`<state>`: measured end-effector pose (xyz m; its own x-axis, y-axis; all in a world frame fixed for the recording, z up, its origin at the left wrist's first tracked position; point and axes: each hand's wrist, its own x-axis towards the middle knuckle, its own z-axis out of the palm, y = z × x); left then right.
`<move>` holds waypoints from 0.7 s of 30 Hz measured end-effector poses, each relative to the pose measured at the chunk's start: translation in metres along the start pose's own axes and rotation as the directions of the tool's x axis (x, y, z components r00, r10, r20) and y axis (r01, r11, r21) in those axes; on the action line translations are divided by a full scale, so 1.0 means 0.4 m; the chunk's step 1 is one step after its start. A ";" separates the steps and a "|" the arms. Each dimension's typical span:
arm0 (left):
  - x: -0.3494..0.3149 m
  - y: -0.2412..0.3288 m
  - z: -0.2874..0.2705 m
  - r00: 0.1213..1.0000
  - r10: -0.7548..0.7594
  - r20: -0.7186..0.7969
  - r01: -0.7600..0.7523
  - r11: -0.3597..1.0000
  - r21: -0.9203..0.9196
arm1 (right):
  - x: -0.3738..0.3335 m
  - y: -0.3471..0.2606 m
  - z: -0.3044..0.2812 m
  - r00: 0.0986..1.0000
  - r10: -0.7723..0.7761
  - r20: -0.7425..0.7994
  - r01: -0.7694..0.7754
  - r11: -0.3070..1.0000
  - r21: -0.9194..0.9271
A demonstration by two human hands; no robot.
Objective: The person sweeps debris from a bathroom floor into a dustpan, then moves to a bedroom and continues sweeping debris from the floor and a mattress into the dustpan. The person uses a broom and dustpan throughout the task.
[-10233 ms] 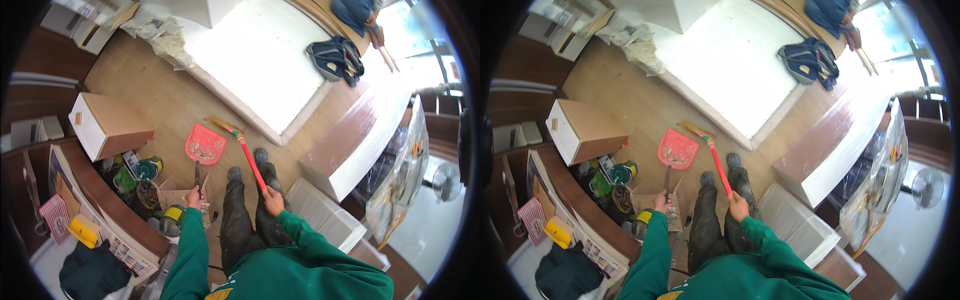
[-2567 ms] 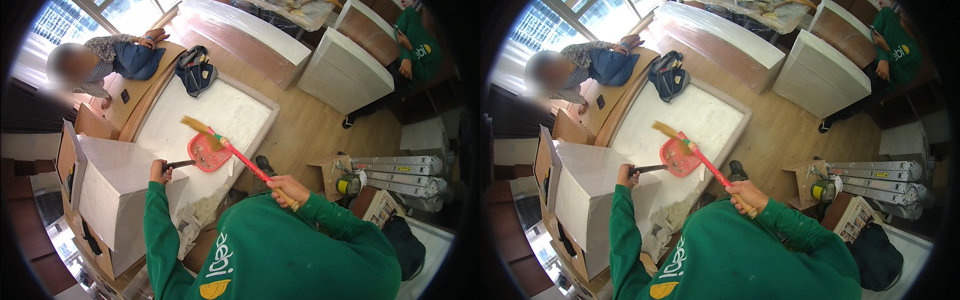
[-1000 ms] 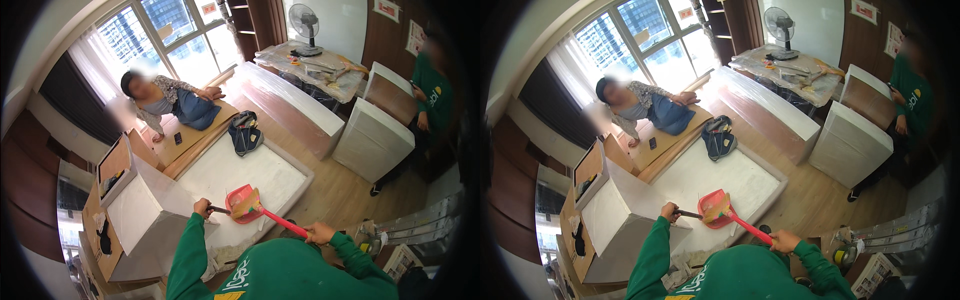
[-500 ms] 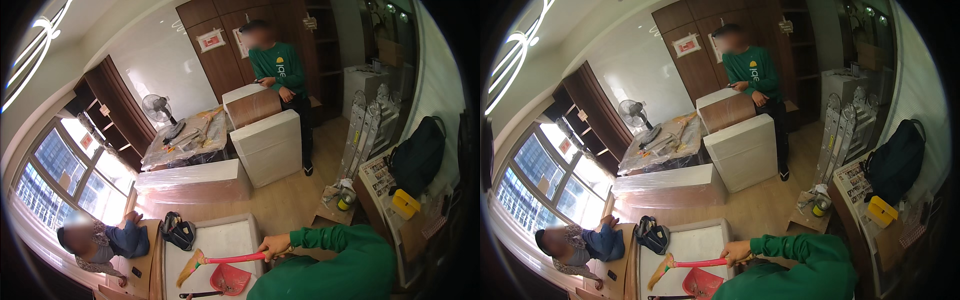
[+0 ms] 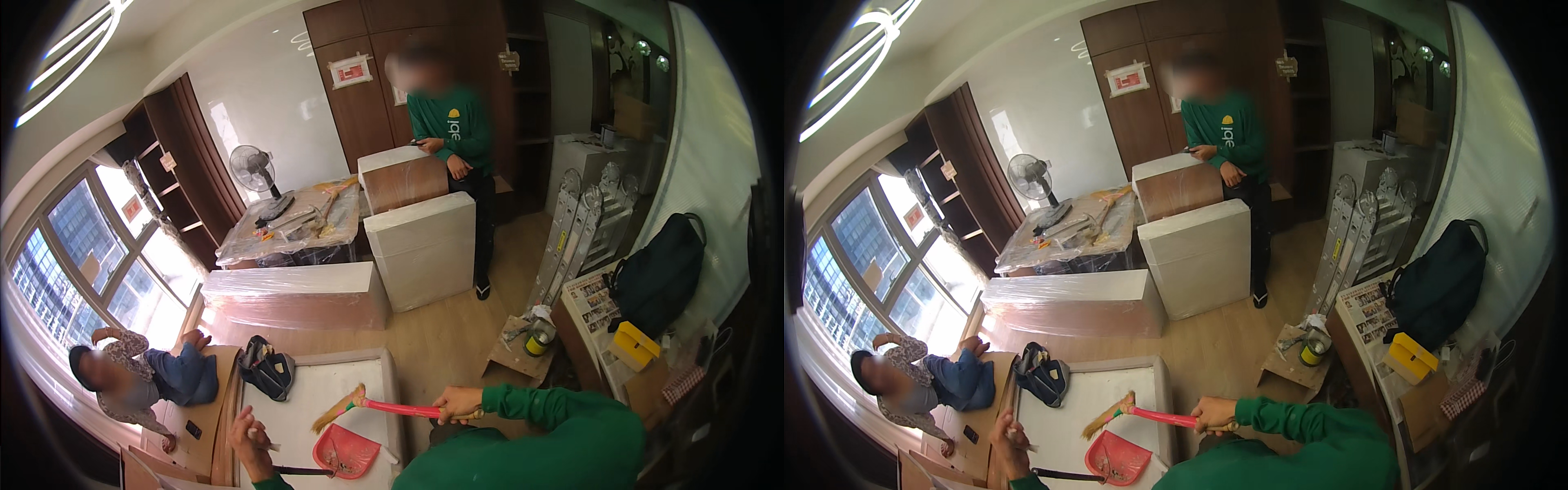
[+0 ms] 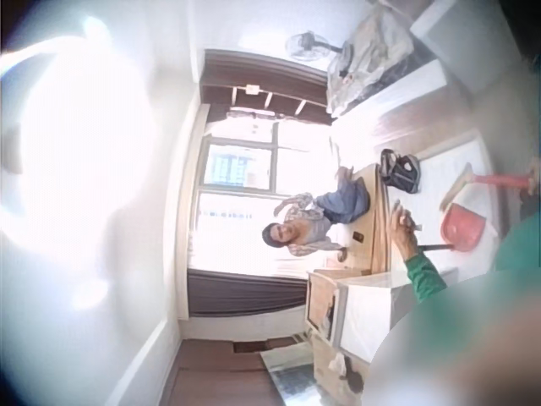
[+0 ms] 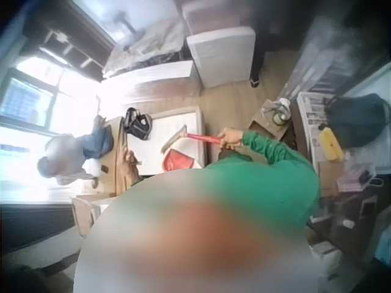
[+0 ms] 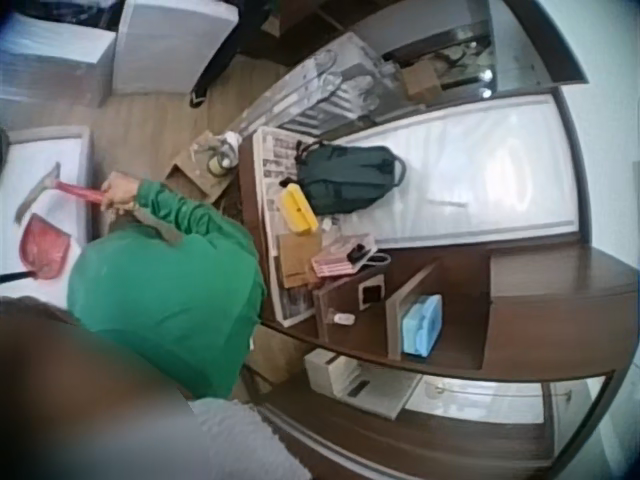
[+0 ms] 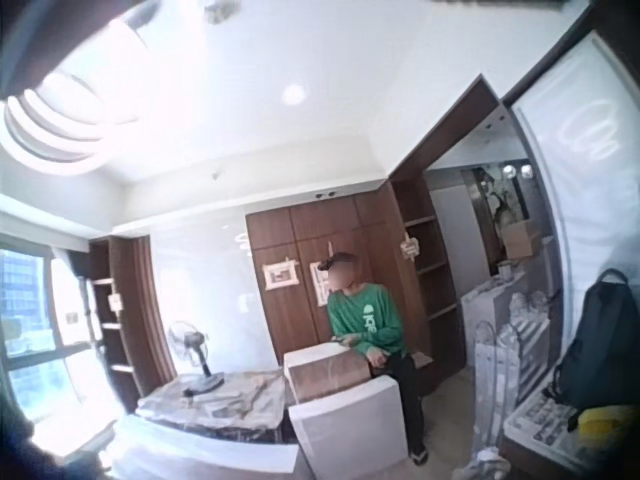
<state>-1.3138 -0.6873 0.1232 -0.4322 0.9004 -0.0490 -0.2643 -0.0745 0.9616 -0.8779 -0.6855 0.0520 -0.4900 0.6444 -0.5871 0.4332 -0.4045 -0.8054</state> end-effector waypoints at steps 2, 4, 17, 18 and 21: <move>-0.048 -0.183 -0.035 0.946 -0.323 0.030 0.324 0.936 -0.141 | -0.013 0.004 -0.025 0.998 0.060 0.036 -0.060 0.998 0.002; -0.164 -0.421 -0.049 0.821 -0.570 -0.013 0.511 0.746 -0.428 | -0.034 0.004 -0.065 1.000 0.025 0.004 -0.025 0.999 0.045; -0.202 -0.627 0.115 0.765 -0.637 -0.099 0.641 0.736 0.218 | -0.001 0.078 -0.443 0.973 0.136 -0.187 -0.130 0.991 0.044; -0.194 -0.626 0.134 0.769 -0.632 -0.094 0.633 0.734 0.244 | 0.014 0.104 -0.457 0.966 0.145 -0.215 -0.138 0.989 0.046; -0.168 -0.633 0.192 0.783 -0.617 -0.086 0.610 0.732 0.303 | 0.057 0.185 -0.483 0.935 0.204 -0.288 -0.199 0.979 0.049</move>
<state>-1.1518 -0.6960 -0.0962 -0.2493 0.7138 -0.6545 -0.1955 0.6248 0.7559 -0.7110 -0.5754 -0.0055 -0.1516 0.7074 -0.6904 0.4847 -0.5555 -0.6756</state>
